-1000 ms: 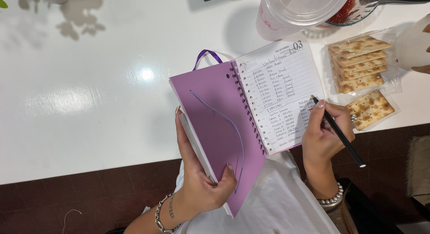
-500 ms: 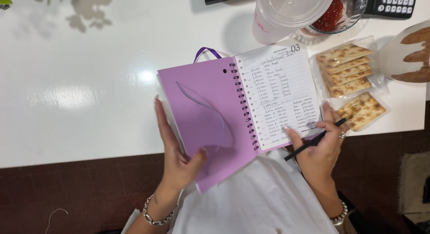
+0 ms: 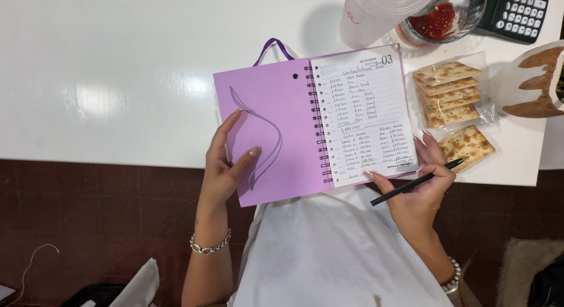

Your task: The person spreads red sauce onto a cracker using a spoon and eats it while walking through a room. They then retrieve wooden hangers from under a table and place them on the surface. Finally, the person sits at the table and flips through a planner, writing notes with a pen.

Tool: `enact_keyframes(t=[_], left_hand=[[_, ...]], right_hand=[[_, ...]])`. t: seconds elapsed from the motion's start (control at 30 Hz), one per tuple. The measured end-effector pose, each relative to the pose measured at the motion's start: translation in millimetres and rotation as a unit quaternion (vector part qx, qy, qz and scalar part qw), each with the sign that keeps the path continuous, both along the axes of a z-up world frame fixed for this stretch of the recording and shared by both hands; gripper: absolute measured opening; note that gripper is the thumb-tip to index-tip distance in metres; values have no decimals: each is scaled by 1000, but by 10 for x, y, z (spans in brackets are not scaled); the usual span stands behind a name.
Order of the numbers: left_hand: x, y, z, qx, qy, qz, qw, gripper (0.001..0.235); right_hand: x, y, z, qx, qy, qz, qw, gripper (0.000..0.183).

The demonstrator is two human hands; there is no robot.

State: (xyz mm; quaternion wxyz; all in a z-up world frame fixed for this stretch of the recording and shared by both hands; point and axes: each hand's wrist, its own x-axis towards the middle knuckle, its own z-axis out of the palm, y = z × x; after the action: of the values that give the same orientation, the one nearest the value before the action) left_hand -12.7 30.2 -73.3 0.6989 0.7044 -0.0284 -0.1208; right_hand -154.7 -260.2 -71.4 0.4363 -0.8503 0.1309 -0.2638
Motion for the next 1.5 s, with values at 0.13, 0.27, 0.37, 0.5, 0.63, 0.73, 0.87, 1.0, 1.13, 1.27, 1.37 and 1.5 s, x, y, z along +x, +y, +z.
enact_keyframes(t=[0.13,0.27,0.37,0.5,0.63,0.73,0.87,1.0,1.13,1.27,1.37,1.5], left_hand=[[-2,28,12,44,-34,-52,997,64],[18,64,2,89,-43,-103,990,62],[22,64,16,91,-38,-99,990,60],[25,94,-19,89,-47,-102,990,59],[46,120,-37,76,-49,-116,989,59],[74,136,-40,71,-55,-130,987,57],[73,150,-98,72,-78,-125,986,42],[82,171,-81,66,-93,-128,985,74],[130,214,-130,-37,173,-73,982,99],[148,278,-278,-123,174,-94,972,72],[153,208,25,-91,196,-85,973,41],[76,181,-128,-75,178,-47,980,32]], right_hand=[[-48,-67,7,80,-25,21,996,69],[-90,-110,30,131,2,0,991,68],[-68,-90,81,170,-16,24,985,65],[-21,-64,127,159,-50,68,984,64],[-14,-2,171,167,-54,75,982,62],[32,104,235,160,-83,75,981,57],[-3,293,295,60,-136,36,988,49],[52,474,323,25,-123,73,989,45],[357,879,341,-24,-46,453,890,14],[497,1145,373,-57,-90,478,872,22],[470,1096,323,-56,-67,508,857,33],[503,1036,460,-94,-108,493,858,16]])
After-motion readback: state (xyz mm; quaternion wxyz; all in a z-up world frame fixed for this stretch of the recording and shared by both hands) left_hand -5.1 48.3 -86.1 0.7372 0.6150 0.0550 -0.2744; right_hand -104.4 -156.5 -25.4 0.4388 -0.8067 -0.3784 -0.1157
